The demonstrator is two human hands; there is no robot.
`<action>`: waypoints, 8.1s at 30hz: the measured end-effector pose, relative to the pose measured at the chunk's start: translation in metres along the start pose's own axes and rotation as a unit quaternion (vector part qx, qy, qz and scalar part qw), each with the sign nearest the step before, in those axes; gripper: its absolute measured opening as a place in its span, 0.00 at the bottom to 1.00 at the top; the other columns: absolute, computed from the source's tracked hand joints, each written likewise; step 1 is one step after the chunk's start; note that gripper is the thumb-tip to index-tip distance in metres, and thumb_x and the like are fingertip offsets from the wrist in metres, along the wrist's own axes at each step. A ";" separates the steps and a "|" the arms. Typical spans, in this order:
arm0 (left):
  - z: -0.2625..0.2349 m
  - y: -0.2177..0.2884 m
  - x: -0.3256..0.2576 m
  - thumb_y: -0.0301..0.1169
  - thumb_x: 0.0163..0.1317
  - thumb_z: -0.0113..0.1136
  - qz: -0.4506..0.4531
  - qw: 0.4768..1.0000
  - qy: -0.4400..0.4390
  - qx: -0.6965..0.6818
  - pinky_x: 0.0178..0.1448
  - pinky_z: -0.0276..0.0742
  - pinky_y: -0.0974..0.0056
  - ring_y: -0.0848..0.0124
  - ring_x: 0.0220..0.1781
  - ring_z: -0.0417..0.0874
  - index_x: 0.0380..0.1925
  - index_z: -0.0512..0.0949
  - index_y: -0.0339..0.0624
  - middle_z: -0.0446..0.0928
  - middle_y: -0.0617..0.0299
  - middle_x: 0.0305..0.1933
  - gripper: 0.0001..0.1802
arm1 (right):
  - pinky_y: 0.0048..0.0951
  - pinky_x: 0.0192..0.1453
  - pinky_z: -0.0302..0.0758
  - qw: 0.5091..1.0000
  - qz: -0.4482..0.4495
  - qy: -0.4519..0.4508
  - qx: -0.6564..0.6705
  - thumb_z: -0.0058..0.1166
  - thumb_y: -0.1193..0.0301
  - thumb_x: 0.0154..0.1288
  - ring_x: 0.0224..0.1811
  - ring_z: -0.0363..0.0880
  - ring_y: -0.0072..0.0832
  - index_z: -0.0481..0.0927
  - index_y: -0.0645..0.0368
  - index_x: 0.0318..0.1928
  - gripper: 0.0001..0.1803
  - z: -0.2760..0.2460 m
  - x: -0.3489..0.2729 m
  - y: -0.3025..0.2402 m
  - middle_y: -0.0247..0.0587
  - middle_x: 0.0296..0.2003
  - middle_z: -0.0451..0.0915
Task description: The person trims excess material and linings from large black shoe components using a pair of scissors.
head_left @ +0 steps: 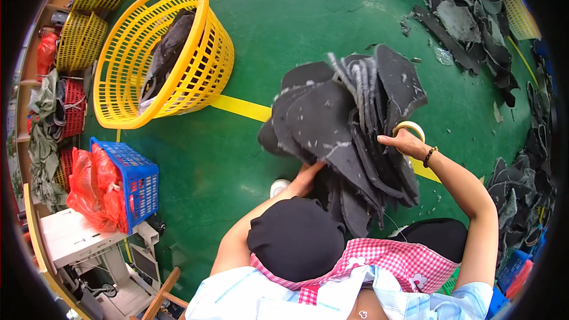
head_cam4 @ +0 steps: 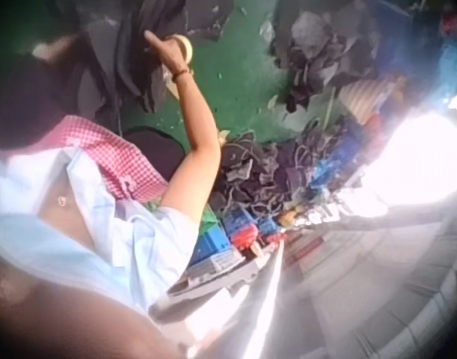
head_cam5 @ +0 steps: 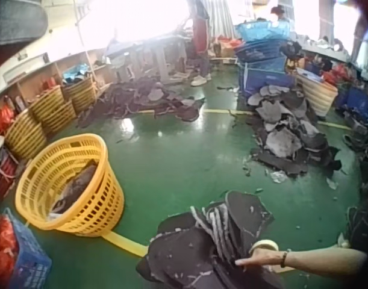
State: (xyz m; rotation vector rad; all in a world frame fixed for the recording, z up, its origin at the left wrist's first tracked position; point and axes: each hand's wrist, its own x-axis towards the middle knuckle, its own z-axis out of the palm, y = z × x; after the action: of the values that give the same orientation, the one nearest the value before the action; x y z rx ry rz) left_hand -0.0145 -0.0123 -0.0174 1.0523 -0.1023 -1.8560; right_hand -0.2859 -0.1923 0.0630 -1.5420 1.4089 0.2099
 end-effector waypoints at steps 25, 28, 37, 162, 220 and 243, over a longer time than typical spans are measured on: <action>0.070 0.329 -0.066 0.51 0.63 0.53 0.405 0.488 0.232 0.737 0.49 0.76 0.50 0.48 0.44 0.81 0.47 0.76 0.38 0.80 0.44 0.41 0.27 | 0.32 0.51 0.73 0.991 -0.042 0.116 0.051 0.73 0.53 0.43 0.41 0.80 0.34 0.78 0.74 0.38 0.35 0.017 -0.002 0.021 0.49 0.38 0.81; -0.013 0.405 -0.069 0.54 0.61 0.51 0.426 0.469 0.377 0.676 0.49 0.77 0.53 0.53 0.44 0.82 0.37 0.82 0.40 0.81 0.46 0.40 0.26 | 0.32 0.54 0.72 0.995 0.087 -0.048 0.008 0.72 0.51 0.43 0.46 0.79 0.35 0.75 0.75 0.45 0.40 0.002 -0.015 -0.021 0.51 0.43 0.80; -0.216 0.417 -0.014 0.75 0.57 0.23 -0.034 0.684 0.444 0.578 0.75 0.50 0.54 0.51 0.75 0.50 0.69 0.56 0.39 0.51 0.43 0.73 0.55 | 0.36 0.44 0.75 0.975 0.170 0.011 -0.141 0.61 0.36 0.48 0.37 0.81 0.37 0.79 0.72 0.36 0.43 -0.056 -0.012 -0.022 0.49 0.31 0.81; 0.396 0.102 0.118 0.39 0.65 0.55 0.165 0.059 -0.200 0.964 0.51 0.76 0.55 0.53 0.50 0.79 0.57 0.71 0.42 0.78 0.49 0.50 0.23 | 0.38 0.67 0.64 0.641 0.439 0.579 0.247 0.60 0.33 0.43 0.65 0.66 0.48 0.68 0.76 0.59 0.58 -0.169 -0.229 0.619 0.65 0.60 0.68; 0.401 -0.042 0.221 0.37 0.63 0.63 -0.127 0.708 -0.305 0.624 0.35 0.73 0.73 0.79 0.28 0.77 0.24 0.76 0.41 0.78 0.65 0.25 0.14 | 0.33 0.44 0.77 0.852 0.003 0.391 0.348 0.57 0.54 0.62 0.42 0.80 0.32 0.79 0.58 0.43 0.20 -0.093 -0.144 0.270 0.42 0.38 0.80; 0.342 -0.099 0.249 0.47 0.60 0.57 0.234 0.158 -0.399 0.872 0.73 0.54 0.54 0.54 0.73 0.56 0.68 0.53 0.31 0.55 0.46 0.72 0.43 | 0.42 0.23 0.73 0.805 0.128 0.571 -0.096 0.52 0.64 0.55 0.19 0.78 0.41 0.74 0.53 0.21 0.10 -0.085 -0.009 0.284 0.43 0.16 0.77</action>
State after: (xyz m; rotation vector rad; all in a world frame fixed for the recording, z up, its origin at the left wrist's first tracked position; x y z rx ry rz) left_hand -0.3632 -0.2719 -0.0051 0.6030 -3.3296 -0.4946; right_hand -0.5633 -0.1995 -0.0403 -1.6872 2.6013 -0.5477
